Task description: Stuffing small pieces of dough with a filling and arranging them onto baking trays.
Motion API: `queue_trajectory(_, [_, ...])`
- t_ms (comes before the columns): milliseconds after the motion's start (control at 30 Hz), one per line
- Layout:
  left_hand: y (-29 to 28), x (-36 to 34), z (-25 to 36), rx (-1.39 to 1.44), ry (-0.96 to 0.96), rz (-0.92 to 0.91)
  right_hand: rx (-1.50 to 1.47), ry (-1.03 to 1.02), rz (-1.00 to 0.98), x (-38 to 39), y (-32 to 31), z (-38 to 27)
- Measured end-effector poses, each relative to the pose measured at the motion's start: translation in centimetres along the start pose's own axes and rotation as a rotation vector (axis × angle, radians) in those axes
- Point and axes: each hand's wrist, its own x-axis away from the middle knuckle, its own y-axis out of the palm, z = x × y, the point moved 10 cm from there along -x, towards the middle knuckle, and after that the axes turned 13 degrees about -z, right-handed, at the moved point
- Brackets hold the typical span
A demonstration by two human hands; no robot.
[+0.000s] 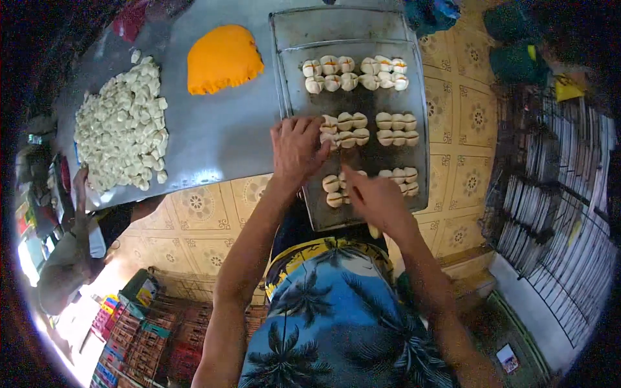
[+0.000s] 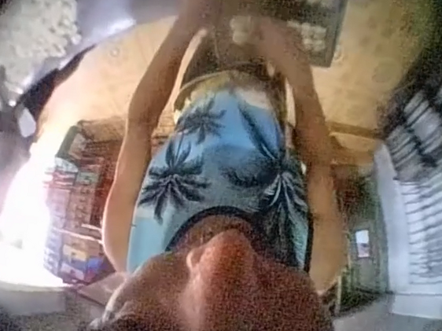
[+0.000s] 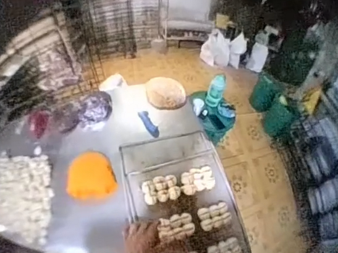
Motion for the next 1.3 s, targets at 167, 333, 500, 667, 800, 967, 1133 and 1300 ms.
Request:
queue_trajectory(167, [-0.9, 0.0, 3.1, 0.062, 0.14, 0.151, -0.004, 0.005, 0.251, -2.6, -3.6, 1.3])
queue_trajectory(333, [1.3, -1.2, 2.9, -0.019, 0.091, 0.082, 0.017, 0.048, 0.084, -1.7, -0.2, 2.4])
queue_trajectory(500, [0.5, -1.3, 4.5, 0.07, 0.138, 0.167, -0.001, 0.129, 0.059, -0.6, -3.1, 3.8])
queue_trajectory(667, [2.5, -3.0, 6.4, -0.048, 0.12, 0.097, -0.068, -0.016, 0.207, -2.2, -2.9, 5.2])
queue_trajectory(800, [2.8, -3.2, 6.3, -0.06, 0.07, 0.104, -0.03, 0.082, -0.014, 3.1, -1.6, 6.6])
queue_trajectory(967, [4.2, -4.6, 11.0, 0.005, 0.185, 0.081, -0.034, 0.075, 0.33, 0.3, -6.6, 9.4])
queue_trajectory(1133, [5.4, -5.0, 10.1, -0.113, 0.095, 0.12, 0.015, 0.055, 0.078, 4.2, -2.4, 10.0])
queue_trajectory(1300, [4.8, -5.9, 13.3, -0.044, 0.158, 0.118, 0.032, 0.124, 0.187, 2.5, -7.6, 11.4])
